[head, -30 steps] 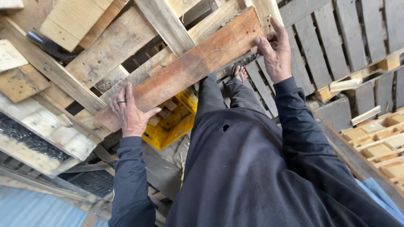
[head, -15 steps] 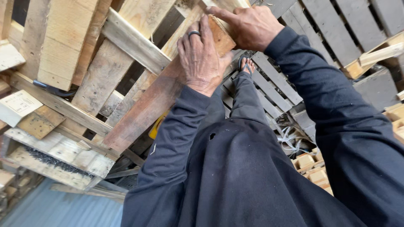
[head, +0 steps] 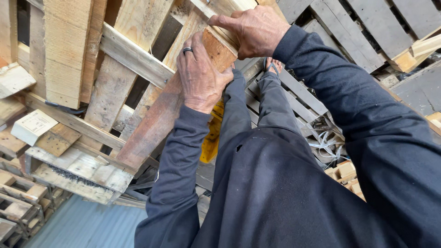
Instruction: The person dismantles wooden pallets by hand, pulling planks and blocks off the pallet frames and prying nails with a claw hammer. They collect the salvaged wood blocks into a yellow plastic crate and stack the separated planks aside.
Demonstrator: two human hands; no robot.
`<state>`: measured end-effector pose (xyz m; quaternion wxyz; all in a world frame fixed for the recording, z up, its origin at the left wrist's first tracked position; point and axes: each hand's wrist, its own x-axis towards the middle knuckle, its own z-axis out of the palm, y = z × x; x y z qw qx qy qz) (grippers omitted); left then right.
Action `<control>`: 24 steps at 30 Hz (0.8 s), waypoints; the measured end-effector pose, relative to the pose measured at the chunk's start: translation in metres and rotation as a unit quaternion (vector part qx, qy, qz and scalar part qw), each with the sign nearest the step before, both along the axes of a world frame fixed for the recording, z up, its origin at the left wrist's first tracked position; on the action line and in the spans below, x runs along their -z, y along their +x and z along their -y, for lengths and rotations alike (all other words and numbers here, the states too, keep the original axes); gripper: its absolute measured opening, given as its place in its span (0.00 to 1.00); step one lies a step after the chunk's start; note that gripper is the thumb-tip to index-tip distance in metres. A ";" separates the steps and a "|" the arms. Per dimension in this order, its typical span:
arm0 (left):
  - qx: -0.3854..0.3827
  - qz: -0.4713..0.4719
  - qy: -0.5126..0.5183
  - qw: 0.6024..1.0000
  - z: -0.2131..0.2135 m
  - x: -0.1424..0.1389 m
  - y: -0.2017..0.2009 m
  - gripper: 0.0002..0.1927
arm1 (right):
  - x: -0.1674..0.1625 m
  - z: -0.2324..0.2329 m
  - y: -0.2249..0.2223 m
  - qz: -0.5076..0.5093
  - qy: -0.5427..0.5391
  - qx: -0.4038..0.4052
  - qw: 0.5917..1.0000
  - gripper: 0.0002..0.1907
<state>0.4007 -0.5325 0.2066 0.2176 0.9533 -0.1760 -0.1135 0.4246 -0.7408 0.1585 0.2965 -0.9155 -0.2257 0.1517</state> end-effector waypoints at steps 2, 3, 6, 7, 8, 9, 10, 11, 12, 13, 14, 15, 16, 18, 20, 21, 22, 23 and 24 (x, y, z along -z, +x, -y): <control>-0.001 0.013 -0.002 1.000 0.000 0.004 -0.001 0.52 | 0.001 0.000 -0.001 -0.016 -0.011 -0.003 1.000 0.48; -0.002 0.017 -0.002 1.000 -0.001 0.006 -0.001 0.52 | 0.003 0.000 -0.001 -0.012 -0.011 -0.001 1.000 0.48; -0.011 0.038 -0.017 0.999 -0.002 0.010 -0.002 0.53 | 0.006 -0.004 -0.001 0.011 -0.022 -0.004 1.000 0.47; -0.013 0.039 -0.013 0.999 -0.002 0.011 -0.002 0.53 | 0.007 -0.006 -0.002 0.017 -0.037 -0.007 0.999 0.47; -0.016 0.041 -0.009 0.999 -0.003 0.013 -0.002 0.54 | 0.009 -0.007 -0.003 0.025 -0.051 -0.010 0.998 0.47; -0.018 0.046 -0.006 0.999 -0.004 0.014 -0.002 0.54 | 0.010 -0.009 -0.004 0.023 -0.054 -0.003 0.998 0.47; -0.016 0.051 -0.004 0.999 -0.005 0.016 -0.001 0.54 | 0.012 -0.010 -0.006 0.021 -0.058 0.005 0.998 0.47; -0.013 0.053 -0.001 0.998 -0.005 0.018 -0.001 0.54 | 0.013 -0.010 -0.007 0.017 -0.062 0.012 0.998 0.47; -0.011 0.057 0.001 0.998 -0.007 0.019 0.000 0.54 | 0.014 -0.011 -0.008 0.025 -0.054 0.015 0.998 0.46; -0.008 0.065 -0.005 0.998 -0.008 0.021 0.000 0.54 | 0.014 -0.011 -0.009 0.034 -0.047 0.017 0.998 0.46; -0.006 0.074 -0.009 0.997 -0.009 0.023 0.000 0.54 | 0.014 -0.010 -0.009 0.043 -0.038 0.017 0.998 0.45; -0.004 0.081 -0.014 0.997 -0.009 0.024 0.001 0.54 | 0.013 -0.010 -0.009 0.042 -0.034 0.018 0.998 0.45; -0.006 0.084 -0.013 0.996 -0.009 0.025 0.001 0.54 | 0.012 -0.009 -0.009 0.042 -0.030 0.017 0.998 0.45; -0.010 0.088 -0.014 0.996 -0.009 0.026 0.002 0.54 | 0.009 -0.008 -0.007 0.059 -0.036 0.013 0.998 0.46; -0.005 0.093 -0.015 0.996 -0.007 0.026 0.002 0.55 | 0.005 -0.007 -0.004 0.089 -0.054 0.002 0.995 0.49; -0.005 0.099 -0.015 0.995 -0.007 0.026 0.003 0.55 | 0.003 -0.007 -0.003 0.086 -0.047 0.005 0.995 0.48; -0.008 0.109 -0.016 0.994 -0.006 0.027 0.003 0.55 | 0.002 -0.007 -0.002 0.083 -0.039 0.009 0.996 0.47; -0.012 0.118 -0.017 0.993 -0.006 0.029 0.003 0.55 | 0.001 -0.006 -0.002 0.079 -0.033 0.011 0.996 0.46; -0.016 0.129 -0.018 0.991 -0.006 0.031 0.003 0.55 | 0.001 -0.006 -0.001 0.063 -0.034 0.012 0.997 0.45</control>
